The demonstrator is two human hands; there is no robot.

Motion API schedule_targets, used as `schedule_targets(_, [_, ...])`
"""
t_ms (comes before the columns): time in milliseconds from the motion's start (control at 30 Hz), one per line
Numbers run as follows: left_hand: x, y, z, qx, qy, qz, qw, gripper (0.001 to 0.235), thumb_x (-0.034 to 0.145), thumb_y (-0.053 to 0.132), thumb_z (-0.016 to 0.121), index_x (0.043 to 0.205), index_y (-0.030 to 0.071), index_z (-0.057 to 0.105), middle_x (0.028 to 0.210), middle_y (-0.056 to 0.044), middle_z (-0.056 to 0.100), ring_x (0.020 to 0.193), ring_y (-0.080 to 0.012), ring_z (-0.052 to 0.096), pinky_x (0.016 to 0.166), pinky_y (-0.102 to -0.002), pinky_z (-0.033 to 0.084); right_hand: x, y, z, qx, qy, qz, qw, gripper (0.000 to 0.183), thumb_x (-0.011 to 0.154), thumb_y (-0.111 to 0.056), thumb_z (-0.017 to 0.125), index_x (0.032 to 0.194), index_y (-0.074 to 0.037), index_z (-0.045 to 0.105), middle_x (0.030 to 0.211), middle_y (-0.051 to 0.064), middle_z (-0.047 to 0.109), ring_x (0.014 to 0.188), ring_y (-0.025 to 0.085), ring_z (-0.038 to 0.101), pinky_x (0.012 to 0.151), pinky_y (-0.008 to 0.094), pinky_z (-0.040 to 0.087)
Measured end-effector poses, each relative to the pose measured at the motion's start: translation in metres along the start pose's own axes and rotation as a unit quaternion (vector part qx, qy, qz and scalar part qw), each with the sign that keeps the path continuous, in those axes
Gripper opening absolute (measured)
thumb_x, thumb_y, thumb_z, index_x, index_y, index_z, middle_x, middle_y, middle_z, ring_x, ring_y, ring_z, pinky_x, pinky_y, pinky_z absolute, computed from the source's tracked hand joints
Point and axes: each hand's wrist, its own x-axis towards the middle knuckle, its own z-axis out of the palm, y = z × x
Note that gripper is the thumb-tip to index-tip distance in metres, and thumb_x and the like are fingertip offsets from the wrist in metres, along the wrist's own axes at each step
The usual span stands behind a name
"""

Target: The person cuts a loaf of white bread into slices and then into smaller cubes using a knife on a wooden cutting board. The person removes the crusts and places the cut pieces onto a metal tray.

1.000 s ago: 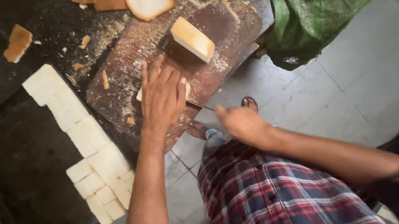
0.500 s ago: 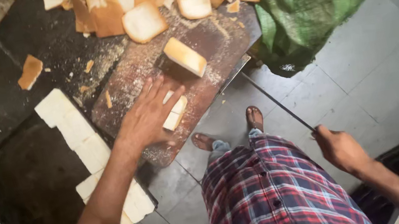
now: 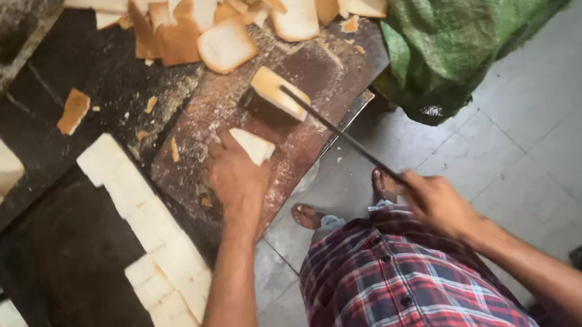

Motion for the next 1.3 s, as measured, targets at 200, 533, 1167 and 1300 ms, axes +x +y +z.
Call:
schedule_targets(200, [-0.007, 0.001, 0.009, -0.093, 0.052, -0.01, 0.994, 0.112, 0.062, 0.035, 0.094, 0.15, -0.002, 0.037, 0.121, -0.024, 0.06, 0.112, -0.0404, 0.061, 0.096, -0.053, 0.049, 0.066, -0.06, 0.039, -0.028, -0.013, -0.1, 0.995, 0.017, 0.1, -0.017, 0.059, 0.1, -0.002, 0.049, 0.063, 0.026, 0.059, 0.06, 0.049, 0.06, 0.055, 0.057, 0.044])
schedule_targets(533, [-0.055, -0.027, 0.032, -0.392, 0.235, -0.05, 0.888, 0.056, 0.103, 0.02, 0.065, 0.146, -0.004, 0.04, 0.146, -0.028, 0.034, 0.136, -0.0455, 0.045, 0.113, -0.054, 0.04, 0.112, -0.12, 0.083, -0.107, -0.067, -0.118, 0.985, 0.016, 0.102, -0.018, 0.051, 0.102, -0.002, 0.051, 0.072, 0.03, 0.066, 0.07, 0.053, 0.064, 0.063, 0.062, 0.049])
schedule_targets(1167, [-0.045, -0.005, 0.046, -0.43, 0.27, -0.127, 0.852, 0.028, 0.101, 0.008, 0.059, 0.126, -0.002, 0.05, 0.127, -0.022, 0.042, 0.124, -0.0413, 0.05, 0.104, -0.053, 0.042, 0.049, -0.099, 0.033, -0.221, -0.175, -0.122, 0.952, 0.018, 0.091, -0.007, 0.049, 0.106, 0.003, 0.048, 0.065, 0.027, 0.064, 0.064, 0.05, 0.064, 0.058, 0.06, 0.049])
schedule_targets(1300, [-0.042, -0.004, 0.038, -0.418, 0.244, -0.147, 0.862, 0.029, 0.102, 0.011, 0.059, 0.126, -0.003, 0.05, 0.126, -0.022, 0.043, 0.123, -0.0415, 0.049, 0.104, -0.055, 0.04, 0.101, -0.113, 0.075, -0.229, -0.142, -0.13, 0.954, 0.049, 0.089, -0.005, 0.044, 0.135, 0.01, 0.041, 0.069, 0.031, 0.066, 0.066, 0.052, 0.065, 0.063, 0.062, 0.05])
